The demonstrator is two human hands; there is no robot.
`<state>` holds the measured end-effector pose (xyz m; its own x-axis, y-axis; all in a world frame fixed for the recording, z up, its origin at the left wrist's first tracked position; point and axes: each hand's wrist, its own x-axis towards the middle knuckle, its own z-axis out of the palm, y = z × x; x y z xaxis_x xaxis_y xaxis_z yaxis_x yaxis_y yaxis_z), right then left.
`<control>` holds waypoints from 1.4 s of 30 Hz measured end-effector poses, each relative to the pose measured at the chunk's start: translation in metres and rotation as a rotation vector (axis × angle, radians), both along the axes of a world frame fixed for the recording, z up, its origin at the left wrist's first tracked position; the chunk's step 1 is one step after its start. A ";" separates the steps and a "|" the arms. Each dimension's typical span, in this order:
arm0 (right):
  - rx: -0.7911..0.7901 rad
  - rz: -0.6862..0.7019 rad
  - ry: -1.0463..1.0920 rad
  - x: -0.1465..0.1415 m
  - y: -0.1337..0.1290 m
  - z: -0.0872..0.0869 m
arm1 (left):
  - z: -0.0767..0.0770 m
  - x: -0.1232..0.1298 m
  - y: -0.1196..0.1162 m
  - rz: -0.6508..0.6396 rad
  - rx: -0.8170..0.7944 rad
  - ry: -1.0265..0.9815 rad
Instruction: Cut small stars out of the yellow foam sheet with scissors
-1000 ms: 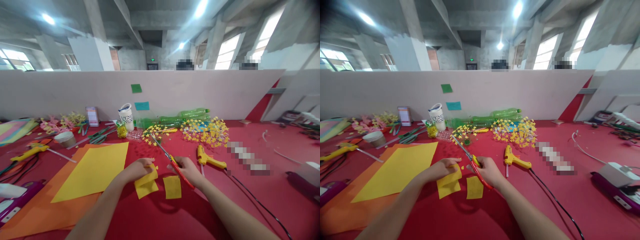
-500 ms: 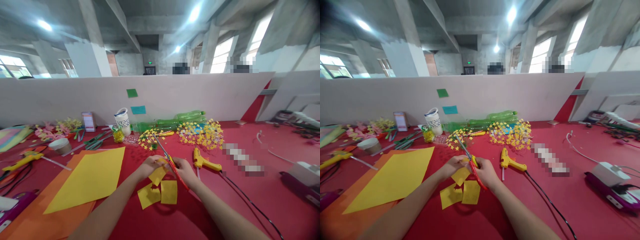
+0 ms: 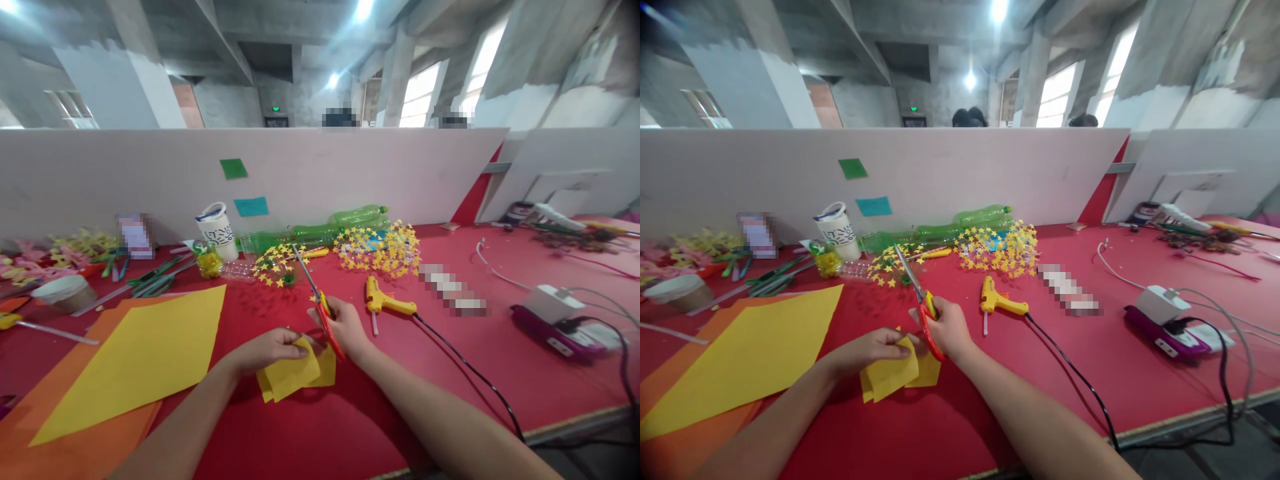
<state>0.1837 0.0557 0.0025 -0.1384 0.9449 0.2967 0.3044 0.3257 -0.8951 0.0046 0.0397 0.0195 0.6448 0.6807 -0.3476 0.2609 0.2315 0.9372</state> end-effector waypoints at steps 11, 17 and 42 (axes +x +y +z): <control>-0.008 0.105 0.183 -0.005 -0.001 0.002 | 0.010 -0.002 0.012 0.514 0.158 -0.138; -0.160 0.188 0.376 -0.005 0.002 -0.001 | 0.012 0.010 0.009 0.607 0.492 0.036; -0.319 0.200 0.349 -0.003 -0.009 0.016 | -0.001 0.007 -0.004 0.458 0.164 -0.183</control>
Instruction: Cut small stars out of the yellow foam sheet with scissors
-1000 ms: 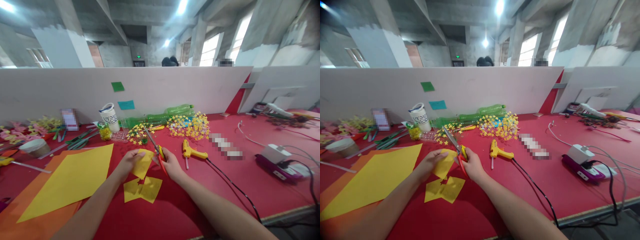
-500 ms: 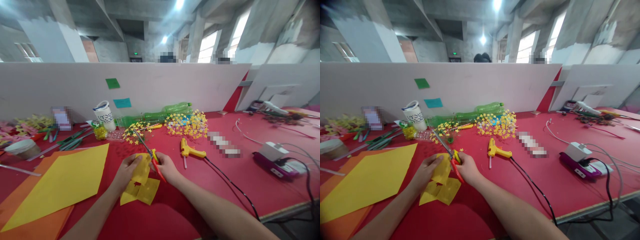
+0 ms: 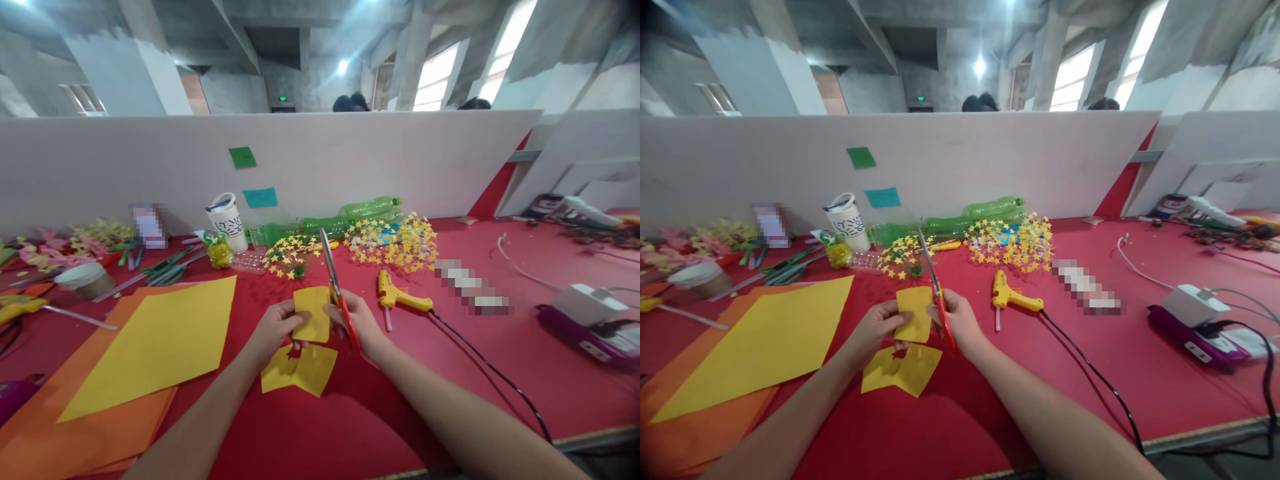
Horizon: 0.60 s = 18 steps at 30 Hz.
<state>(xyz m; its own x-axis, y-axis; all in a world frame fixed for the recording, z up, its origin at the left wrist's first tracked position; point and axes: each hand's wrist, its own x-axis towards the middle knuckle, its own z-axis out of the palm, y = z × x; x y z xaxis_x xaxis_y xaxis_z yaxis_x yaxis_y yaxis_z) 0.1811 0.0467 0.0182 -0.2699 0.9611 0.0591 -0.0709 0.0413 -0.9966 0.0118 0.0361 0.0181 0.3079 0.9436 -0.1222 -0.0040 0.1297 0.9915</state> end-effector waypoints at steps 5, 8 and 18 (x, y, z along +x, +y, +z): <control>0.016 0.064 -0.018 0.000 -0.002 0.001 | 0.001 0.005 -0.002 0.068 0.013 -0.142; 0.018 0.083 -0.022 -0.002 -0.004 0.000 | 0.003 0.009 -0.006 0.105 -0.018 -0.259; 0.005 0.066 -0.074 -0.002 -0.005 -0.006 | 0.004 0.007 -0.007 0.045 -0.102 -0.147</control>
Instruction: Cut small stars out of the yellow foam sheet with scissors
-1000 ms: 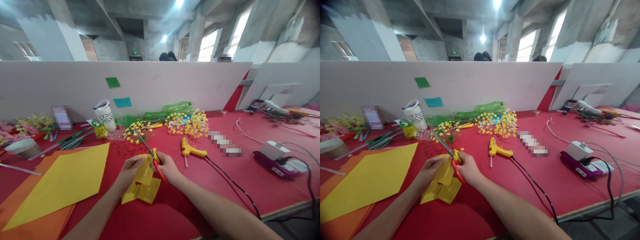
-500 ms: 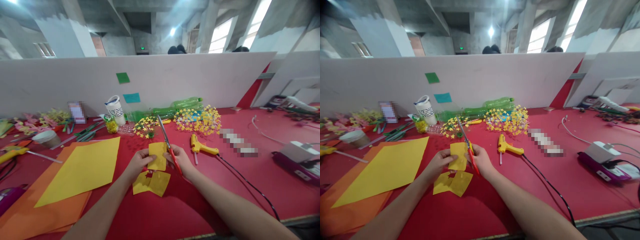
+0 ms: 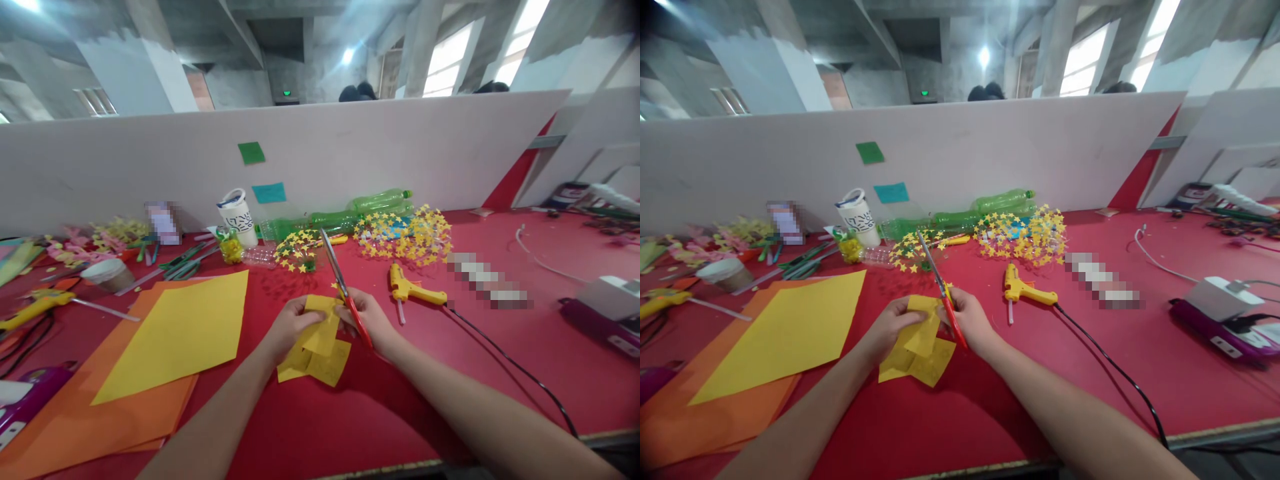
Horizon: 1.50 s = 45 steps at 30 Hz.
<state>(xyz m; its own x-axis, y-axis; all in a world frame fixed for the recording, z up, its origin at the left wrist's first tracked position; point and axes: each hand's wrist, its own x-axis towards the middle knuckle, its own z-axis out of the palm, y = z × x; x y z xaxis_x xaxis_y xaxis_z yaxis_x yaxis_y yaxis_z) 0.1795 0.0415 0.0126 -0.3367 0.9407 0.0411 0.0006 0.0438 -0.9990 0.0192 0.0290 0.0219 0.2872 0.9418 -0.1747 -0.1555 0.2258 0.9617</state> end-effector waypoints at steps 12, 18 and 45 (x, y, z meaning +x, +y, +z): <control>0.120 0.044 -0.185 0.005 0.004 0.001 | 0.004 -0.010 0.008 0.269 0.160 0.017; 0.235 0.087 -0.457 0.011 0.001 0.012 | 0.012 -0.030 0.017 0.523 0.333 0.021; 0.055 0.248 -0.505 0.011 -0.008 0.021 | 0.013 -0.026 0.016 0.558 0.361 -0.029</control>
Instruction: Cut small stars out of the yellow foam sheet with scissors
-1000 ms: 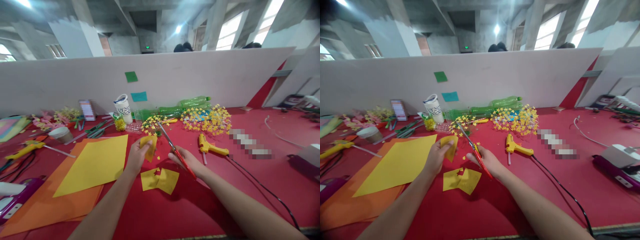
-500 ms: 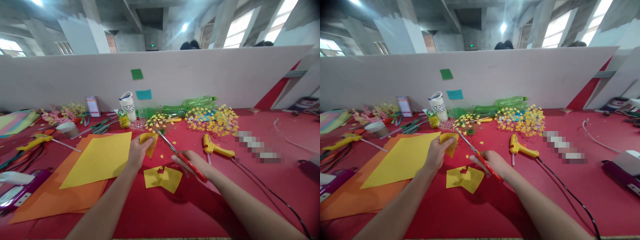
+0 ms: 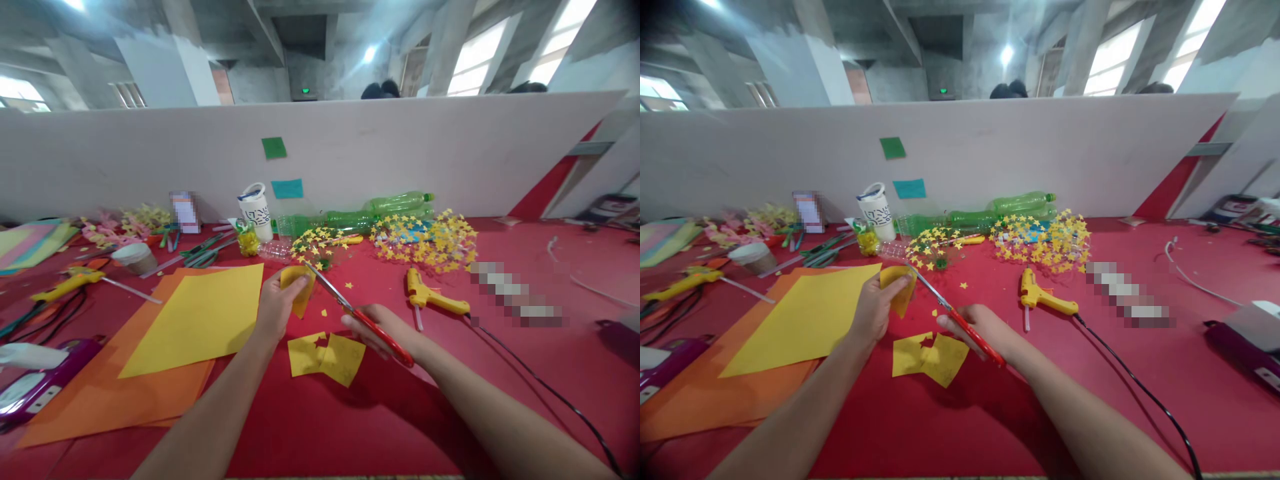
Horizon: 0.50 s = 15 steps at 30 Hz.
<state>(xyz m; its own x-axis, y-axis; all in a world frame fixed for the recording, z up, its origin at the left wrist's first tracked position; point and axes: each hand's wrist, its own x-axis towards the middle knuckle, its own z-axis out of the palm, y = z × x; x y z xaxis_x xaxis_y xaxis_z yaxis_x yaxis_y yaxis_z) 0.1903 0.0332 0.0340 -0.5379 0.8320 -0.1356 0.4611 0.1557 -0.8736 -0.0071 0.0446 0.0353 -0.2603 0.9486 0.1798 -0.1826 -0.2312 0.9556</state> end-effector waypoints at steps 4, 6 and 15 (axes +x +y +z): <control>-0.089 0.005 -0.026 0.000 0.000 -0.001 | -0.002 0.000 0.001 -0.017 0.007 -0.041; -0.126 -0.001 -0.023 0.000 -0.001 -0.002 | -0.003 0.000 0.001 -0.021 0.006 -0.057; -0.091 0.010 -0.049 0.000 0.000 0.003 | -0.005 0.000 0.001 -0.063 -0.025 -0.121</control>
